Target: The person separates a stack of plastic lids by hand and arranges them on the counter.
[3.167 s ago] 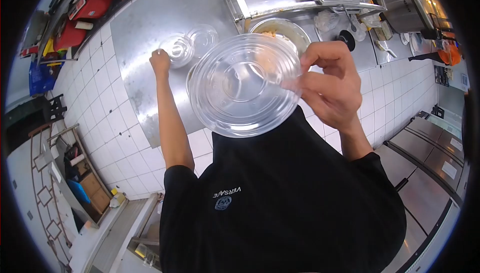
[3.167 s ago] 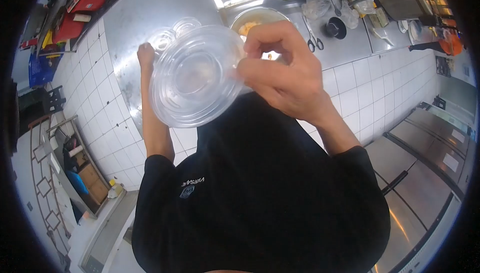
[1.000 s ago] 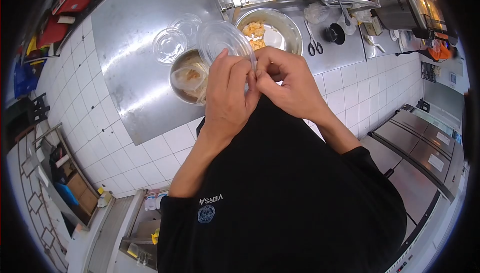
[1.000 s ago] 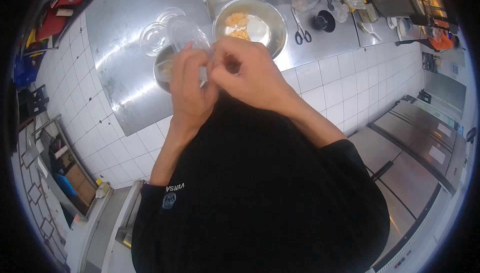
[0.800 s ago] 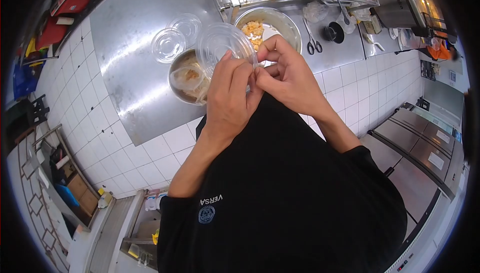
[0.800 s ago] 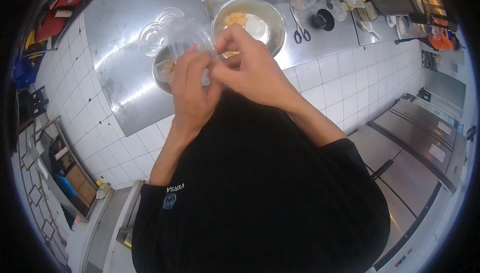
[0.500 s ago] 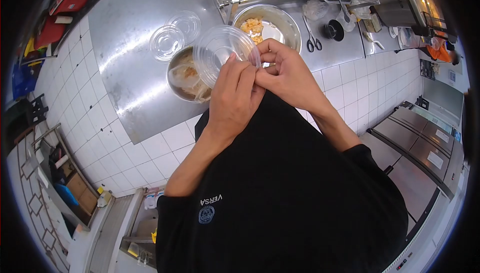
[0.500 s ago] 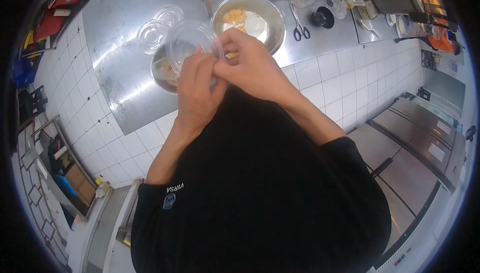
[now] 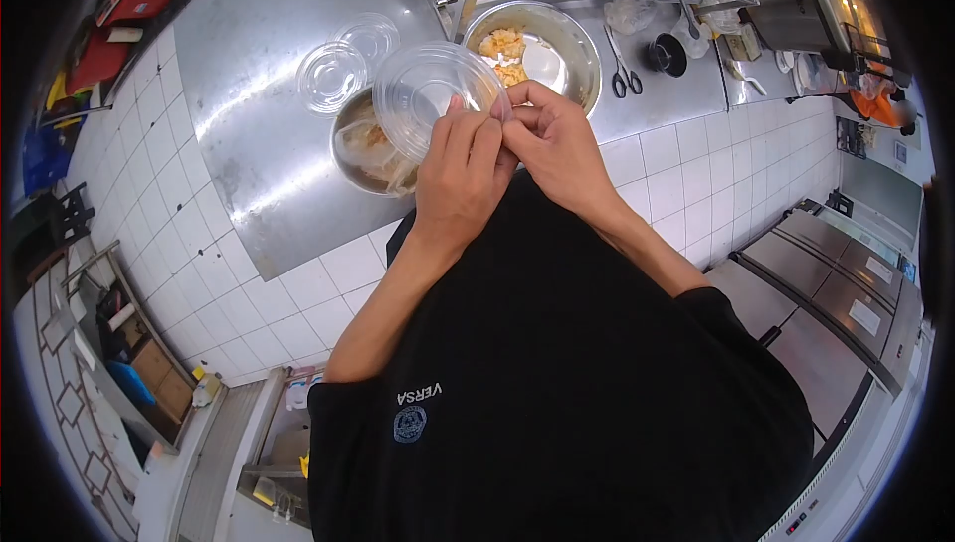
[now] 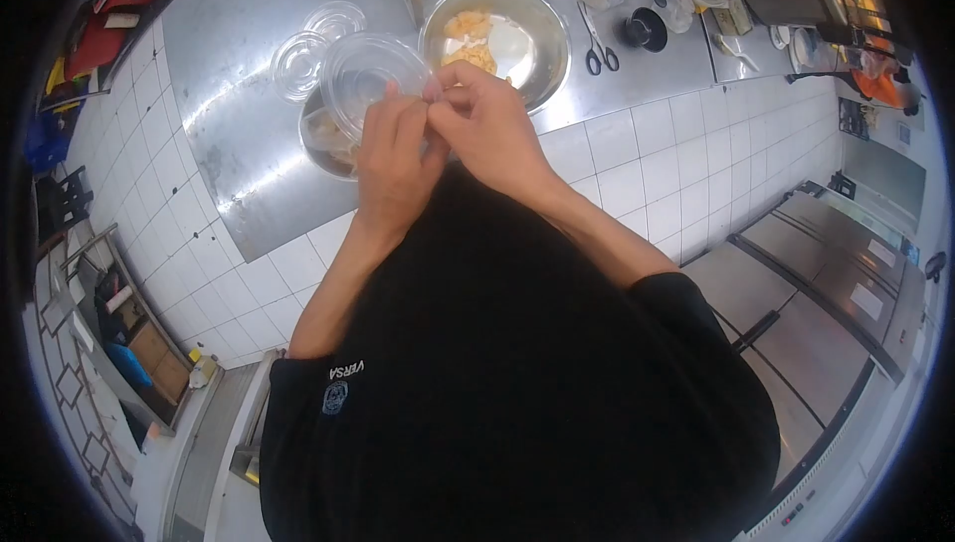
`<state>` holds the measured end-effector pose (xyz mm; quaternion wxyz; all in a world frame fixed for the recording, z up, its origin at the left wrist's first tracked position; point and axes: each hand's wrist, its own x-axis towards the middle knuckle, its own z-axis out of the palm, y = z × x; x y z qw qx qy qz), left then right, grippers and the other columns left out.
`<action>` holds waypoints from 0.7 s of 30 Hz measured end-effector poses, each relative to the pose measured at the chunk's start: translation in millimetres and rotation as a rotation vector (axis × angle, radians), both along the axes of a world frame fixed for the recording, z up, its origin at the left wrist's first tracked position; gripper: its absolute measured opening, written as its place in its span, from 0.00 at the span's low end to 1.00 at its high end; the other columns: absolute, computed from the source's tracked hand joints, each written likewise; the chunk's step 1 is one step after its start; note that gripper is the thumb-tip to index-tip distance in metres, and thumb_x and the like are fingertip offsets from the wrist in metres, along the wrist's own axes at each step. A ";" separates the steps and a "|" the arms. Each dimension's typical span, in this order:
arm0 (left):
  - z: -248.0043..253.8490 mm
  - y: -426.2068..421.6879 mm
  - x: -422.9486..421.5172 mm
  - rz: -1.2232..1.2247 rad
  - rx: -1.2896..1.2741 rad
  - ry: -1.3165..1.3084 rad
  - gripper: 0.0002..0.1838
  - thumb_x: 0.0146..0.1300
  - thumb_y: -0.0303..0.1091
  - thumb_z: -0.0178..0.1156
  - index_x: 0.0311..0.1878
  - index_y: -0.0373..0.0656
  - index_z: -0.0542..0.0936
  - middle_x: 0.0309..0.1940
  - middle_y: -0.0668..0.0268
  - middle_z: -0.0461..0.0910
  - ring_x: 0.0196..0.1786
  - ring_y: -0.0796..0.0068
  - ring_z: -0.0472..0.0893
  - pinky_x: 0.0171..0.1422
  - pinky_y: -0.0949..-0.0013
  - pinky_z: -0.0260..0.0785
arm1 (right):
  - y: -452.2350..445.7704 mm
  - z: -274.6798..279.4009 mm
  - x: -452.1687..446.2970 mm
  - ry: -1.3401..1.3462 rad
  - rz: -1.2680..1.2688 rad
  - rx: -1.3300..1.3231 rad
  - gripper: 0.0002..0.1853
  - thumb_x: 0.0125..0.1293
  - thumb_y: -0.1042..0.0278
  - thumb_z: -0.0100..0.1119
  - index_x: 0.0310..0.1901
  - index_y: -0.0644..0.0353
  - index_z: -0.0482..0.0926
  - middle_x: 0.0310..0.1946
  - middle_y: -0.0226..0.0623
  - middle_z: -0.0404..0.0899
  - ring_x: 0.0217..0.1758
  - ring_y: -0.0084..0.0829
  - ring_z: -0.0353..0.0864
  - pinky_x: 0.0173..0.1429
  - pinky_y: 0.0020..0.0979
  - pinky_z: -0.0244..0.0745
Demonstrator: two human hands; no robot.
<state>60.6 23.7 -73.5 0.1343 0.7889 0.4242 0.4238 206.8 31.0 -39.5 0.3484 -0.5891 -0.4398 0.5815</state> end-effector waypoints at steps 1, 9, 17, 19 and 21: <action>-2.7 -0.3 0.5 0.007 -0.004 -0.024 0.18 0.52 0.20 0.71 0.46 0.35 0.78 0.43 0.57 0.77 0.45 0.52 0.80 0.68 0.47 0.76 | 0.7 -1.0 0.2 -0.004 0.008 -0.021 0.08 0.69 0.73 0.58 0.47 0.66 0.78 0.35 0.40 0.88 0.39 0.26 0.87 0.46 0.28 0.79; -5.5 1.5 0.1 -0.013 -0.019 -0.034 0.16 0.52 0.18 0.70 0.45 0.36 0.79 0.42 0.56 0.78 0.44 0.50 0.80 0.67 0.46 0.76 | 1.7 -10.6 4.6 0.207 -0.046 -0.136 0.07 0.71 0.75 0.56 0.47 0.66 0.78 0.33 0.37 0.86 0.37 0.23 0.85 0.44 0.26 0.79; -13.5 3.1 1.3 -0.131 0.045 0.136 0.17 0.53 0.27 0.70 0.46 0.36 0.78 0.43 0.58 0.76 0.52 0.54 0.79 0.72 0.53 0.74 | -11.2 -15.0 9.3 0.401 -0.227 -0.234 0.05 0.70 0.77 0.56 0.46 0.64 0.76 0.33 0.35 0.84 0.37 0.24 0.84 0.45 0.29 0.82; -15.8 3.5 2.6 -0.153 0.076 0.145 0.17 0.54 0.28 0.70 0.46 0.36 0.78 0.43 0.58 0.76 0.52 0.55 0.79 0.72 0.53 0.74 | -13.2 -18.1 12.5 0.411 -0.233 -0.232 0.05 0.70 0.77 0.55 0.46 0.64 0.77 0.33 0.34 0.83 0.37 0.24 0.84 0.45 0.30 0.82; -17.9 4.4 3.7 -0.173 0.114 0.145 0.16 0.54 0.28 0.69 0.46 0.36 0.78 0.43 0.59 0.76 0.52 0.55 0.80 0.71 0.53 0.75 | -14.6 -18.5 14.2 0.402 -0.246 -0.223 0.05 0.69 0.77 0.54 0.45 0.63 0.77 0.33 0.34 0.83 0.37 0.25 0.84 0.45 0.31 0.83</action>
